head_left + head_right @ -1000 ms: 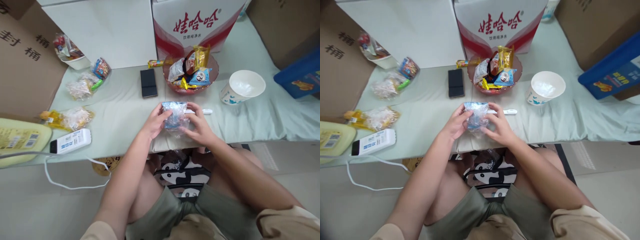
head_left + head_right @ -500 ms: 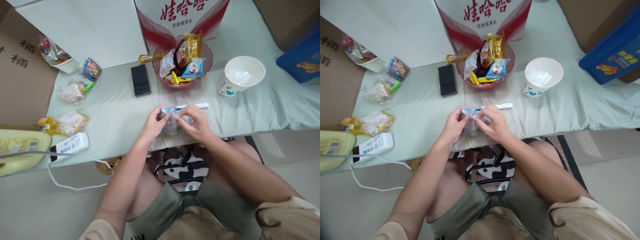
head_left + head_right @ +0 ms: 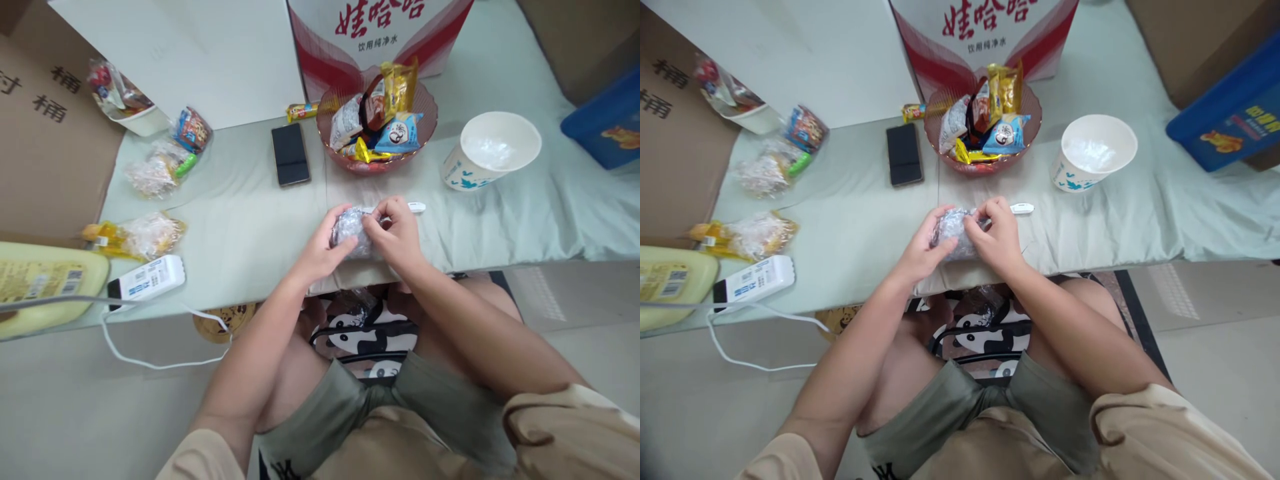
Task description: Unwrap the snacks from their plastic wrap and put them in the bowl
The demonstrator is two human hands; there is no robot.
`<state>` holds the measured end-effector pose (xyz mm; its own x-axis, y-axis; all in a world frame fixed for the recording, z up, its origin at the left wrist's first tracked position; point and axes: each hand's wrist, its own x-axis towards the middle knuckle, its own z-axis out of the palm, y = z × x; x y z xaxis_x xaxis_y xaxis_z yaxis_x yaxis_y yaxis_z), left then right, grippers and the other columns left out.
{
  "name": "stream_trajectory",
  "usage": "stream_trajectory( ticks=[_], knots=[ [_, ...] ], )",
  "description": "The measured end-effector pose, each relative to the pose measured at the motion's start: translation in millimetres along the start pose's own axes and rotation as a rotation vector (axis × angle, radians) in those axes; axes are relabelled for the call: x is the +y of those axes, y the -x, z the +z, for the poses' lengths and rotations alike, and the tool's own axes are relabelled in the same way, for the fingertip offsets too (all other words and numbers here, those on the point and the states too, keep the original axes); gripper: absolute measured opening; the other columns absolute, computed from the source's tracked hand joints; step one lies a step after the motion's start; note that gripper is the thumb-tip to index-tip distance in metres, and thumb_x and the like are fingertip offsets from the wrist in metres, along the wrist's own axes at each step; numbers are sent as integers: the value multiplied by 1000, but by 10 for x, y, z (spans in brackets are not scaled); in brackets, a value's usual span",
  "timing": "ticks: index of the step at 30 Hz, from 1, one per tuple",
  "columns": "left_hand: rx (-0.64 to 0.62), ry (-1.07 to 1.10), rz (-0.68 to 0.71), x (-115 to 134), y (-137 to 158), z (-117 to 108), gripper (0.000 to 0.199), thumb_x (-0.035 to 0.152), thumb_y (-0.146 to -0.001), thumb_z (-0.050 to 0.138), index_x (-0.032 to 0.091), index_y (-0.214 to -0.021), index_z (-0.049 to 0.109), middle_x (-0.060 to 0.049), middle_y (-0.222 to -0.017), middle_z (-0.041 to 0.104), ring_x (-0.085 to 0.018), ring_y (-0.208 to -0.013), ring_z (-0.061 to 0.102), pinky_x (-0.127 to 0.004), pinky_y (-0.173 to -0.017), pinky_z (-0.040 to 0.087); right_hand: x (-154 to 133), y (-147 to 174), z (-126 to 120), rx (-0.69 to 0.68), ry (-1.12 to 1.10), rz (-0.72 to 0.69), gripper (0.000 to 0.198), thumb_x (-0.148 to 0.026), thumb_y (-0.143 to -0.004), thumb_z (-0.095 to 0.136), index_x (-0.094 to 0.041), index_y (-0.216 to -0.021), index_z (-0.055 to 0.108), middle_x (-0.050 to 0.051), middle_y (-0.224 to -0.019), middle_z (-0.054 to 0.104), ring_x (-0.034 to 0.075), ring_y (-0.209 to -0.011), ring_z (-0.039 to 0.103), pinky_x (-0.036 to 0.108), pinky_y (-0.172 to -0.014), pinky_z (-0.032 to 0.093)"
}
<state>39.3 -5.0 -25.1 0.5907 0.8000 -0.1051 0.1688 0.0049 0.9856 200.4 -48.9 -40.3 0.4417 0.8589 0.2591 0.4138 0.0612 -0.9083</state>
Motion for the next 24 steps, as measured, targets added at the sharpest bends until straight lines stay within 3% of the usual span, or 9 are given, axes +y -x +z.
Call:
stream_trajectory(
  ticks=[2,5,8,11,14,17,20,24],
  knots=[
    [53,71,-24,0,-25,-12,49,44,-84,67,25,-129,58,-8,-129,64,-24,-111,62,-32,-93,51,12,-4,-2,-25,-44,29,19,-33,-82,64,-22,-72,52,1,-81,54,15,-74,52,30,-65,46],
    [122,145,-72,9,-55,-63,35,44,-85,64,24,-113,65,-4,-106,68,-18,-87,62,-27,-75,50,26,-12,-18,-84,-170,89,21,-38,-78,68,-23,-88,57,3,-95,59,17,-82,57,30,-67,48],
    [29,151,-130,42,-56,-166,31,44,-84,66,22,-106,70,-3,-93,67,-15,-76,59,-26,-68,47,26,-32,-48,-258,-318,171,38,-41,-73,73,-24,-104,59,5,-107,63,18,-88,60,32,-71,50],
    [-28,185,-171,63,-36,-279,51,43,-79,74,27,-127,64,-4,-100,69,-16,-79,63,-27,-71,50,20,-55,-69,-431,-392,252,31,-38,-72,74,-22,-95,61,2,-90,64,16,-79,58,31,-71,48],
    [34,312,-124,33,-32,-299,89,43,-69,85,36,-148,44,-5,-115,67,-18,-91,67,-29,-79,54,25,-58,-43,-322,-494,357,29,-39,-72,76,-23,-83,55,-2,-76,56,13,-68,52,27,-62,44],
    [114,333,-24,-41,-71,-203,97,41,-63,90,37,-147,42,-5,-120,66,-19,-97,68,-30,-85,56,20,-35,-5,-213,-593,438,39,-48,-73,77,-24,-76,46,-4,-70,50,12,-64,49,26,-59,45],
    [255,333,64,-112,-140,-141,85,40,-68,88,36,-141,46,-3,-110,68,-18,-90,69,-30,-80,57,-9,-26,-54,-279,-448,339,37,-55,-83,66,-23,-74,51,-1,-71,55,15,-69,55,32,-68,50],
    [421,341,81,-146,-191,-270,69,34,-77,78,41,-137,46,1,-98,67,-14,-80,67,-27,-70,58,41,-117,-281,-206,99,20,26,-43,-91,53,-22,-83,65,7,-86,68,25,-87,63,40,-85,50]
  ],
)
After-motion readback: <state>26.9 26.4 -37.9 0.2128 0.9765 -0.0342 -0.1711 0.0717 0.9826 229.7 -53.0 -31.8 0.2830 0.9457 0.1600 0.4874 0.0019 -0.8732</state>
